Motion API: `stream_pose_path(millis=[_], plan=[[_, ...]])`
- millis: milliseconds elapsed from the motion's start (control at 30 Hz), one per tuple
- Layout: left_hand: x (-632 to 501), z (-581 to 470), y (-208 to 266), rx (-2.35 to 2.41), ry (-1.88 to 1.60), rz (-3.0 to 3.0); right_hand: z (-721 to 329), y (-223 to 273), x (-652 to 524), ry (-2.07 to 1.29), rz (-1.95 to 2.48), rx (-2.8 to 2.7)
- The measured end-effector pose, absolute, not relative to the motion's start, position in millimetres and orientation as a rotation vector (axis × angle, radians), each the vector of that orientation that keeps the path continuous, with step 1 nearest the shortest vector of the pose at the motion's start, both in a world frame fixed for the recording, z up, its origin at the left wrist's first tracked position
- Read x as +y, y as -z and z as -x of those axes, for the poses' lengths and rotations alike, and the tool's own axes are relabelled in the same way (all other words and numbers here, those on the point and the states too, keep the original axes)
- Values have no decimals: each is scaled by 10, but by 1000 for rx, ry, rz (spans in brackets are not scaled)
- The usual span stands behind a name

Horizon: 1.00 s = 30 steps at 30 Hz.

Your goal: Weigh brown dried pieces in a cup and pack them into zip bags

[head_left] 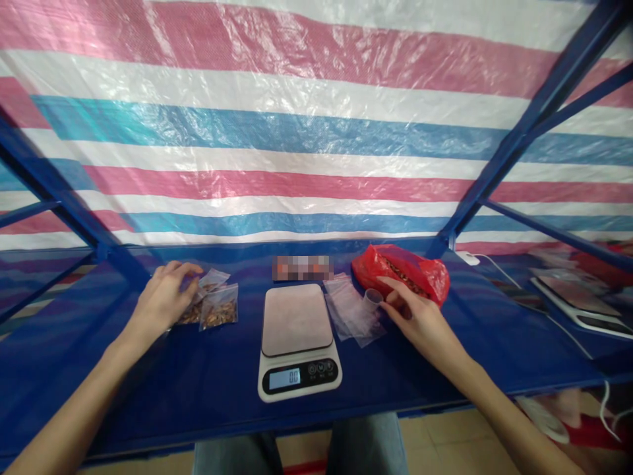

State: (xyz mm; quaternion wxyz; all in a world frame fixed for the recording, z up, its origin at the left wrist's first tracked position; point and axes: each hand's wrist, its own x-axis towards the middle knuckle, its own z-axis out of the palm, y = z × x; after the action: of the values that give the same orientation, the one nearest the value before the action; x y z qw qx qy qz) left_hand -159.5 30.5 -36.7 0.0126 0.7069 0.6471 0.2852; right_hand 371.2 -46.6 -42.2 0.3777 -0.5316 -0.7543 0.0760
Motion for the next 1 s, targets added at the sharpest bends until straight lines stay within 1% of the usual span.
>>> stream_pose_path(millis=[100,200,333,567,700,833,1000], plan=[[351,1478,293,2016,-968,-2295,-3934,182,-287,-10,1371,-1865],[467,1216,187,1907,-1043,-2402,-4175,74,111,-15,1488,-1999],[632,842,155,1695,-1099,-2587,-4280,187,651,-97,1514,-2325],[637,749,382,1529,-1033,-2669,-4230,493,897,-80,1423,-2440],[582,742,404,1450,-1030,-2710,-4263,523,884,-51,1444,-2424],[563,736,403,1383,-1022,-2689,-4245,485,888,-110,1391,-2400],[576,803,396,1371,-1109,-2651,-4198,447,864,-131,1355,-2321]])
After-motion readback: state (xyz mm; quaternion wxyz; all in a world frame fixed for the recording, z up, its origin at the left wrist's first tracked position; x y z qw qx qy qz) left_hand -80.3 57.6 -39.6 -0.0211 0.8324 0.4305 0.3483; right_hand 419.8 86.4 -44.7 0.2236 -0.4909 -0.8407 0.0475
